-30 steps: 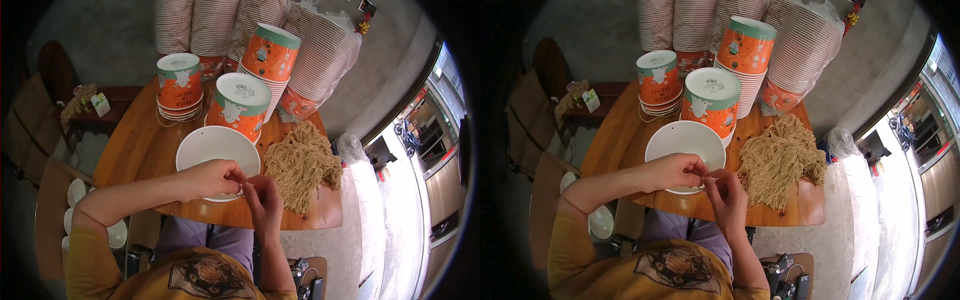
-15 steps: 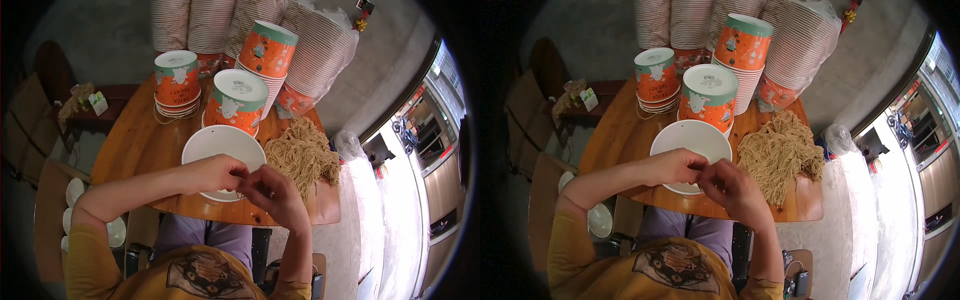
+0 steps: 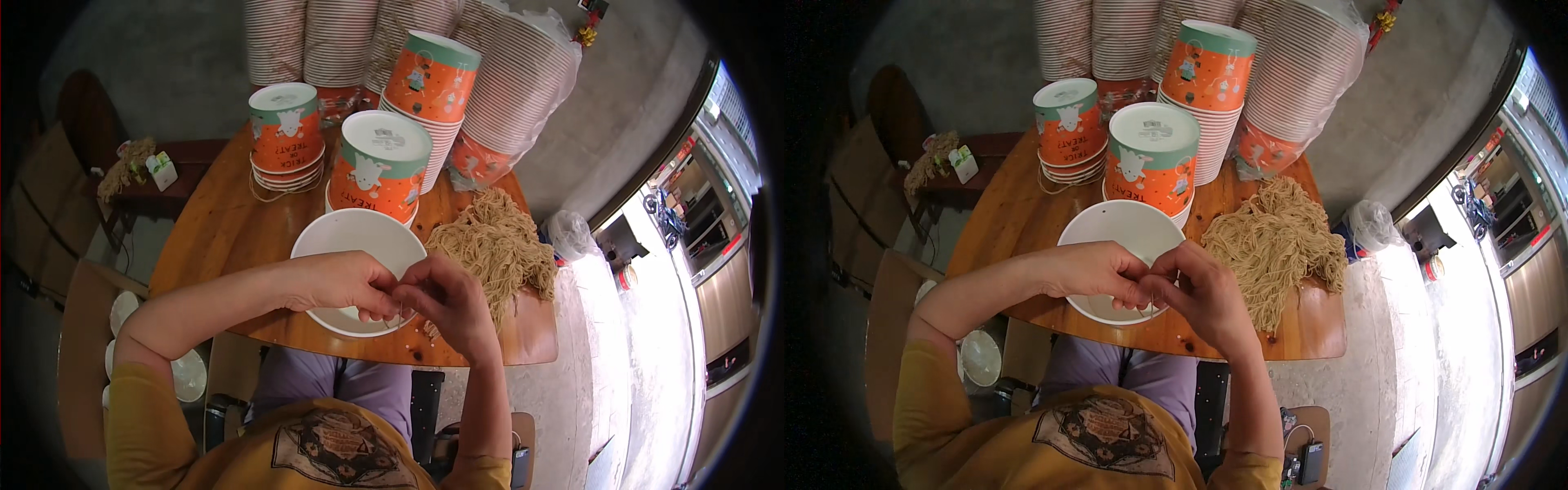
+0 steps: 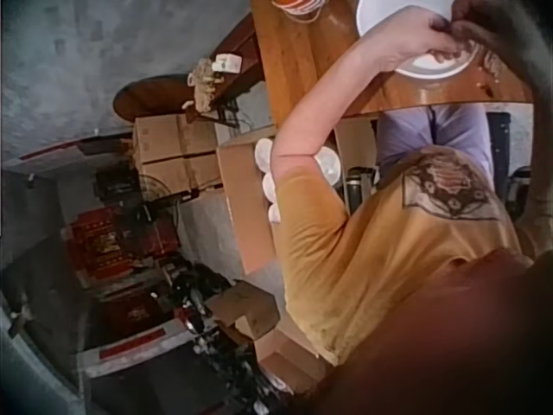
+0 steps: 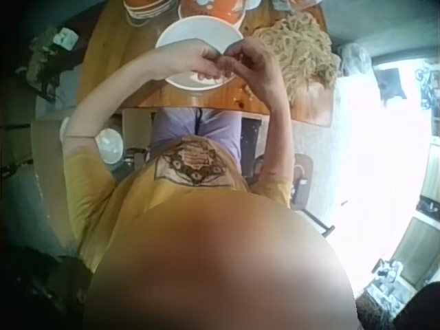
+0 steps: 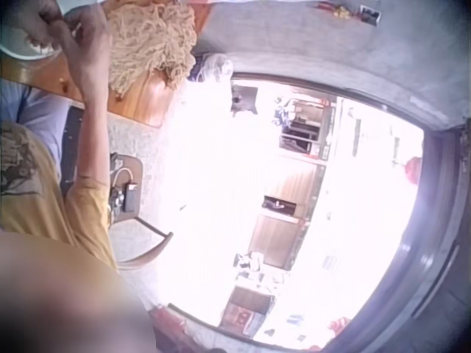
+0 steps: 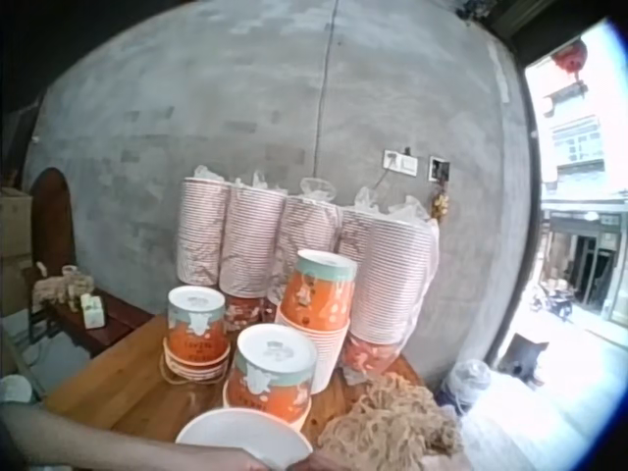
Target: Attaching strings to paper buckets to create handles for packaging.
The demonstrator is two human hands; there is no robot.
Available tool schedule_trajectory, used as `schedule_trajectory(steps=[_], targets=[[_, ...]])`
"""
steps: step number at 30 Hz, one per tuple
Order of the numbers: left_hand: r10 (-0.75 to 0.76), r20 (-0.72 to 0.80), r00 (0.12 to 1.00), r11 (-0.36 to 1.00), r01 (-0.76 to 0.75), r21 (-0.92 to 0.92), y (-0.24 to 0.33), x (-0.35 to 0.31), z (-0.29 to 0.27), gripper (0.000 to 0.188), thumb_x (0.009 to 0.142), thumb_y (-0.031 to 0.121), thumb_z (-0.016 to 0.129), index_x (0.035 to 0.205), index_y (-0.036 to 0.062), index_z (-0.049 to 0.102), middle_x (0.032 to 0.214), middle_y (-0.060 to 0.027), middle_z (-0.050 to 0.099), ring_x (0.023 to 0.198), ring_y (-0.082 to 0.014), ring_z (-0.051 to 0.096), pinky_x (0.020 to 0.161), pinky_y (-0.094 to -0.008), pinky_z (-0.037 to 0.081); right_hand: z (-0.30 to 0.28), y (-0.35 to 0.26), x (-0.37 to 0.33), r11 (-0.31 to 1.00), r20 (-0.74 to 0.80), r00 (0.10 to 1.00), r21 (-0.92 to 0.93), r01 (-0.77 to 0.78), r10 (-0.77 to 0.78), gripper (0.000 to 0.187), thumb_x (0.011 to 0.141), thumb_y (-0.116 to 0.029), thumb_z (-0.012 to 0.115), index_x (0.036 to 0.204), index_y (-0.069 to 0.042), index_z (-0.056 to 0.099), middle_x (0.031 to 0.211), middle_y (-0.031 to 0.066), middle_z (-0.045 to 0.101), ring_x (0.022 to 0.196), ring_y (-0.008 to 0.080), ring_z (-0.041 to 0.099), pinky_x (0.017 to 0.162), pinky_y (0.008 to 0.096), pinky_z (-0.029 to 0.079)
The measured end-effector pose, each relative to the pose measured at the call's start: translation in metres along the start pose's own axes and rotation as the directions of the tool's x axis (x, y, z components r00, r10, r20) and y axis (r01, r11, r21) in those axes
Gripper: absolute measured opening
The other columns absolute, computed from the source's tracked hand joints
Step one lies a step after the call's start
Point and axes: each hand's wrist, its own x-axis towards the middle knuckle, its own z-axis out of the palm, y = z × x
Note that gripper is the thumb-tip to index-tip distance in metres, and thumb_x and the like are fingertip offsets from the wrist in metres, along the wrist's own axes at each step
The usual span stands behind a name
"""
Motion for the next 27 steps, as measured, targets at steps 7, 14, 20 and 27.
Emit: schedule_trajectory(steps=[7, 14, 20, 27], targets=[[0.038, -0.001, 0.999, 0.995, -0.038, -0.093, -0.006, 0.003, 0.009, 0.013, 0.090, 0.010, 0.063, 0.100, 0.0024, 0.067, 0.086, 0.0014, 0.060, 0.075, -0.0065, 0.053, 0.071, -0.0211, 0.044, -0.001, 0.002, 0.008, 0.999, 0.061, 0.998, -0.050, -0.018, 0.021, 0.011, 0.083, -0.001, 0.071, 0.087, 0.000, 0.062, 0.080, 0.0012, 0.059, 0.072, 0.0069, 0.061, 0.063, 0.0216, 0.049], [0.014, -0.043, 0.999, 0.987, -0.021, -0.161, -0.011, 0.008, 0.009, 0.016, 0.090, 0.015, 0.065, 0.102, 0.0040, 0.066, 0.087, 0.0017, 0.062, 0.076, -0.0057, 0.054, 0.068, -0.0203, 0.044, -0.002, 0.006, 0.007, 0.971, -0.048, 0.998, -0.239, 0.028, -0.041, 0.010, 0.084, -0.002, 0.070, 0.086, 0.000, 0.061, 0.077, -0.0004, 0.057, 0.066, 0.0068, 0.054, 0.061, 0.0221, 0.046], [-0.012, -0.067, 0.998, 0.965, -0.006, -0.261, -0.013, 0.014, 0.004, 0.017, 0.091, 0.016, 0.064, 0.104, 0.0037, 0.065, 0.087, 0.0026, 0.062, 0.074, -0.0045, 0.051, 0.066, -0.0195, 0.042, -0.007, 0.038, -0.016, 0.999, -0.290, 0.956, -0.044, 0.019, -0.031, 0.007, 0.091, -0.007, 0.063, 0.095, -0.003, 0.059, 0.082, 0.0034, 0.060, 0.069, 0.0103, 0.059, 0.060, 0.0260, 0.048], [-0.022, -0.045, 0.999, 0.966, 0.010, -0.258, -0.008, 0.019, 0.004, 0.015, 0.092, 0.013, 0.063, 0.103, 0.0031, 0.064, 0.093, 0.0022, 0.062, 0.077, -0.0039, 0.052, 0.067, -0.0187, 0.042, -0.003, 0.027, -0.047, 0.939, -0.250, 0.942, 0.316, -0.140, 0.224, 0.006, 0.092, -0.006, 0.061, 0.098, -0.003, 0.061, 0.092, 0.0063, 0.059, 0.071, 0.0115, 0.059, 0.061, 0.0260, 0.049]])
